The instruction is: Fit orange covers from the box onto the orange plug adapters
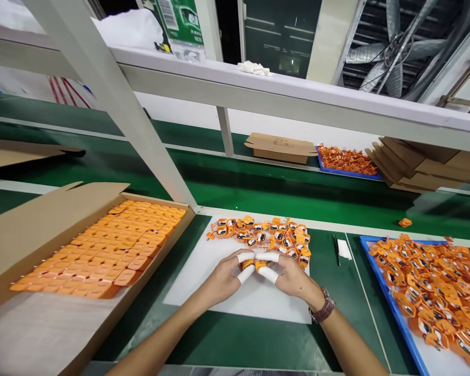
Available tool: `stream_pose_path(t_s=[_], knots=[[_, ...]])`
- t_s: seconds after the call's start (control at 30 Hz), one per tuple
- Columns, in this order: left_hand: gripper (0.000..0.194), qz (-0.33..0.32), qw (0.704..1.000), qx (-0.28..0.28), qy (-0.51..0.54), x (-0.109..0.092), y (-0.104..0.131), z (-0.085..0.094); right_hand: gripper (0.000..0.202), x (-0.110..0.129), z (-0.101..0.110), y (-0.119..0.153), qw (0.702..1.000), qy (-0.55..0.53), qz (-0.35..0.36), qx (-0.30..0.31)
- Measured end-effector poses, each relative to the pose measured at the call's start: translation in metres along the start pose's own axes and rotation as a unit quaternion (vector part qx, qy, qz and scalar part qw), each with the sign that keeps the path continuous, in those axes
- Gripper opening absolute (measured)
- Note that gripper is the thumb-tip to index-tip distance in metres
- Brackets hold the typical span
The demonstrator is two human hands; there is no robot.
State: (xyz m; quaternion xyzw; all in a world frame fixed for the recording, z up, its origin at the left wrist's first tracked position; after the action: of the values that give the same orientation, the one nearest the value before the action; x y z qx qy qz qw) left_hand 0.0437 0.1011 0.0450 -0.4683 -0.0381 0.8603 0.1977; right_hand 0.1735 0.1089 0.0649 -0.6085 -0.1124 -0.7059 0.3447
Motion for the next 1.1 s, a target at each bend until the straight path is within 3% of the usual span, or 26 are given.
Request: stream_pose_path(t_s=[0.13,0.3,0.47,0.6,0.73,0.93,1.1], knots=[[0.025,0.026,0.999,-0.017,-0.010,0.010,0.004,0.001,0.034,-0.001,-0.007,0.001,0.998,0.028,0.049,0.003],[0.022,0.130,0.969,-0.015,0.208,0.042,0.014,-0.018,0.034,-0.003,-0.012,0.003,0.997,0.033,0.072,-0.005],[0.026,0.182,0.946,-0.077,0.258,0.060,0.022,-0.022,0.030,-0.005,-0.018,0.005,0.994,0.037,0.094,-0.036],[0.038,0.202,0.936,-0.045,0.286,0.063,0.027,-0.023,0.030,-0.008,-0.018,0.007,0.991,0.030,0.101,-0.086],[0.050,0.204,0.923,0.012,0.326,0.062,0.034,-0.023,0.029,-0.012,-0.021,0.008,0.991,0.023,0.086,-0.098],[0.049,0.189,0.930,0.021,0.313,0.060,0.039,-0.028,0.026,-0.025,-0.032,0.007,0.995,-0.010,0.043,-0.090],[0.048,0.196,0.941,0.001,0.277,0.063,0.043,-0.026,0.044,-0.061,-0.037,0.013,0.980,-0.168,-0.072,-0.083]])
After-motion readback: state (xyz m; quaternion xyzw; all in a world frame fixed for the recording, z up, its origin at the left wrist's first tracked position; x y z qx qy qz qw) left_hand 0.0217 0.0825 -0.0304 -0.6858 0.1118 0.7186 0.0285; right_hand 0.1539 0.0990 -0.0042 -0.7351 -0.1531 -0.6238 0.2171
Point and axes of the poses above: each hand's wrist, its own y-axis away from the middle knuckle, its own z-axis out of the back of the hand, x = y × z, the point moved 10 cm from there along -y, towards the middle knuckle, and after that the axes turned 9 degrees about -y, right-handed, at the moved point
